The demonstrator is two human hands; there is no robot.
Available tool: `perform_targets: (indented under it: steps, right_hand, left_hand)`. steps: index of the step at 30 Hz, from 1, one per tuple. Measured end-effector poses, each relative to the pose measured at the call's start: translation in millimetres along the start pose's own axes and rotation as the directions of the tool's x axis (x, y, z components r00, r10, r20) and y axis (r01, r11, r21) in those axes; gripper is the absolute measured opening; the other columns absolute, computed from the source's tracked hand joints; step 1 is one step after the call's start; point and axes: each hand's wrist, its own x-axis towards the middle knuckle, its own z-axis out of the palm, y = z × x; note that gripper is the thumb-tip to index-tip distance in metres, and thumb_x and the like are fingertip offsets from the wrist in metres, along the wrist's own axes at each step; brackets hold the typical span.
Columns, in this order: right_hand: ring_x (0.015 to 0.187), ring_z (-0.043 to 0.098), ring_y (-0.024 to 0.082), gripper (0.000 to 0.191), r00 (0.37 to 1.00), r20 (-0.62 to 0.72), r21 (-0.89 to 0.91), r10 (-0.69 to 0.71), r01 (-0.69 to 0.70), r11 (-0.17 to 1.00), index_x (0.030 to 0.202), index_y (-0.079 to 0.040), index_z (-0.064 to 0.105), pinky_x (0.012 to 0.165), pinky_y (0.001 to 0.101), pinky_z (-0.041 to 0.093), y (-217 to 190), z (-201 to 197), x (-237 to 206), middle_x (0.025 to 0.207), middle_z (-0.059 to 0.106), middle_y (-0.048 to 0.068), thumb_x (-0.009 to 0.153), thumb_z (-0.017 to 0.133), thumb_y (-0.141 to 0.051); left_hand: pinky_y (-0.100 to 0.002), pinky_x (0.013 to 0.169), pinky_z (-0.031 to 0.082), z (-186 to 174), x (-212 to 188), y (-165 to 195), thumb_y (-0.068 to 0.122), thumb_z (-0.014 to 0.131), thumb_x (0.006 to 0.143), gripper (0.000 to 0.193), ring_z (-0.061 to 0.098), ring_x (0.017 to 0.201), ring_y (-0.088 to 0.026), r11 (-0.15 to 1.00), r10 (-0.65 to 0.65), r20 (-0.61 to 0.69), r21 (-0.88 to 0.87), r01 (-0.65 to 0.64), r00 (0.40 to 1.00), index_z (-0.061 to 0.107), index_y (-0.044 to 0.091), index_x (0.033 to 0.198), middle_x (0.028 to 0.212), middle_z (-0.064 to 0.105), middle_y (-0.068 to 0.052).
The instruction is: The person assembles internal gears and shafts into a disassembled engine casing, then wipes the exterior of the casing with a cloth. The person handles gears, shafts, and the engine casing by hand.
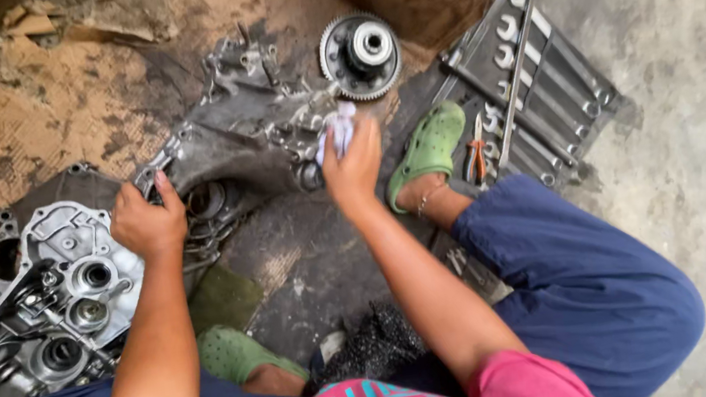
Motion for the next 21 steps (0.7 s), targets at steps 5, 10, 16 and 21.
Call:
perform_targets:
  steps: [5, 10, 16, 21]
  right_hand:
    - [0.107, 0.061, 0.043, 0.034, 0.977, 0.113, 0.077, 0.178, -0.187, 0.979, 0.121, -0.001, 0.056, 0.093, 0.0464, 0.049, 25, 5, 12, 0.112, 0.063, 0.023, 0.093, 0.070, -0.016]
    - [0.107, 0.067, 0.031, 0.041, 0.777, 0.156, 0.355, 0.610, -0.620, 0.699, 0.125, -0.003, 0.056, 0.097, 0.0401, 0.051, 47, 1, 49, 0.116, 0.070, 0.019, 0.094, 0.071, -0.027]
    - [0.118, 0.056, 0.042, 0.054, 0.985, 0.067, 0.258, 0.160, -0.171, 0.951, 0.131, -0.001, 0.048, 0.106, 0.0423, 0.042, -6, -15, -47, 0.124, 0.056, 0.023, 0.086, 0.076, -0.011]
    - [0.115, 0.064, 0.041, 0.039, 0.913, 0.388, 0.286, 0.128, -0.252, 0.924, 0.123, -0.003, 0.059, 0.101, 0.0426, 0.053, 39, -26, -46, 0.119, 0.063, 0.023, 0.088, 0.074, -0.010]
  left_hand:
    - [-0.055, 0.070, 0.048, -5, -1, 2, 0.047, 0.067, 0.105, 0.048, 0.064, 0.081, -0.046, 1.000, -0.006, 0.009, -0.022, 0.006, 1.000, 0.063, 0.002, 0.091, 0.089, 0.067, -0.021]
    - [-0.055, 0.065, 0.048, -9, 4, 8, 0.050, 0.069, 0.100, 0.048, 0.063, 0.074, -0.045, 0.999, -0.003, -0.018, -0.044, 0.002, 1.000, 0.066, 0.002, 0.095, 0.086, 0.067, -0.022]
    - [-0.056, 0.066, 0.047, -9, 3, 8, 0.049, 0.068, 0.104, 0.049, 0.063, 0.077, -0.046, 1.000, 0.017, -0.021, -0.016, -0.018, 1.000, 0.062, 0.001, 0.092, 0.088, 0.066, -0.022]
    - [-0.056, 0.066, 0.048, -9, -1, 9, 0.050, 0.069, 0.106, 0.051, 0.063, 0.078, -0.046, 0.999, 0.036, -0.002, 0.028, -0.036, 0.999, 0.063, 0.002, 0.093, 0.088, 0.066, -0.021]
